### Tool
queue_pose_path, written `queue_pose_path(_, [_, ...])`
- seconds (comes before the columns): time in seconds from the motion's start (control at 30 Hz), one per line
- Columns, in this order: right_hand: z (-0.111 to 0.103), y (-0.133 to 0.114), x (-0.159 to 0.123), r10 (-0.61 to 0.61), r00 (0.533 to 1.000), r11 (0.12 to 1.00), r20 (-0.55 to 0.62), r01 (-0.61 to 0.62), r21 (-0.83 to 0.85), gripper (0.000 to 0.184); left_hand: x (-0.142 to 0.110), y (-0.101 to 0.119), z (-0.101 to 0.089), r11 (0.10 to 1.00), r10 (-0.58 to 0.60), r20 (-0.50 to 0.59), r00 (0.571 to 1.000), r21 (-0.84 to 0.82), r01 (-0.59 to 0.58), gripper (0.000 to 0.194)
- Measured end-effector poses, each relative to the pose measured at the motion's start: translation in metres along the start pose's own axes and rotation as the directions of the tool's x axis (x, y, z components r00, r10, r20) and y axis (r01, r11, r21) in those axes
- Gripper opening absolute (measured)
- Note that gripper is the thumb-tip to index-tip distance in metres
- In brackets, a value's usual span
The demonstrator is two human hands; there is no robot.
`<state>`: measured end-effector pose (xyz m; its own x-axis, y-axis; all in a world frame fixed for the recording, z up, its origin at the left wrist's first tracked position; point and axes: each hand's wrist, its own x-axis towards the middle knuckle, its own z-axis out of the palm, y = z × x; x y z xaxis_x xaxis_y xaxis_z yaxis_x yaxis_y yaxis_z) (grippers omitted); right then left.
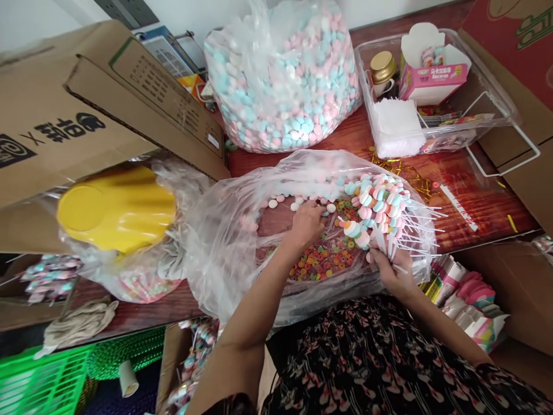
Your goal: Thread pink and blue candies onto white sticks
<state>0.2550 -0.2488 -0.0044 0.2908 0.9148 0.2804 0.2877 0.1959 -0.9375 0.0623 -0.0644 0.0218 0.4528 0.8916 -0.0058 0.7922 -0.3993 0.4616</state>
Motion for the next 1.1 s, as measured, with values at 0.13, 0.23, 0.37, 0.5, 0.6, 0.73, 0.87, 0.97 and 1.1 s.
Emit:
queue_pose_path(0.13, [-0.003,-0.001,-0.003,-0.046,0.998,0.999,0.052,0.047,-0.007,0.024,0.006,-0.011,0.000,0.998,0.010,0.032,0.999,-0.064,-0.008,0.016])
queue_pose_path(0.23, [-0.007,0.000,-0.006,-0.025,0.998,0.999,0.055,0.027,-0.027,0.023,0.003,-0.028,-0.013,0.988,0.102,0.008,0.995,-0.116,-0.100,0.016])
queue_pose_path(0.37, [-0.008,-0.005,-0.001,-0.041,0.996,0.998,0.085,0.044,-0.034,0.021,0.012,-0.043,-0.025,0.959,0.283,0.089,0.955,-0.006,-0.284,0.030])
queue_pose_path(0.5, [-0.004,-0.019,0.009,-0.130,0.973,0.990,0.190,0.137,-0.020,0.025,0.029,-0.043,-0.026,0.952,0.305,0.177,0.936,-0.074,-0.296,0.036])
queue_pose_path(0.6, [-0.002,-0.024,0.010,-0.167,0.960,0.984,0.226,0.176,-0.021,0.027,0.034,-0.042,-0.025,0.938,0.346,0.172,0.922,-0.098,-0.334,0.037])
queue_pose_path(0.73, [-0.004,-0.022,0.007,-0.142,0.966,0.986,0.216,0.158,-0.057,0.026,0.029,-0.049,-0.019,0.925,0.379,0.149,0.913,-0.044,-0.377,0.029])
queue_pose_path(0.87, [-0.004,-0.022,0.008,-0.160,0.960,0.981,0.231,0.180,-0.069,0.026,0.020,-0.057,-0.010,0.919,0.395,0.080,0.915,-0.019,-0.395,0.022])
queue_pose_path(0.97, [-0.002,-0.024,0.010,-0.172,0.953,0.978,0.247,0.195,-0.070,0.025,0.015,-0.060,-0.005,0.905,0.423,0.035,0.905,-0.062,-0.421,0.019])
queue_pose_path(1.1, [0.002,-0.024,0.009,-0.184,0.945,0.977,0.272,0.206,-0.053,0.025,0.012,-0.059,-0.002,0.882,0.458,-0.025,0.889,-0.110,-0.458,0.012])
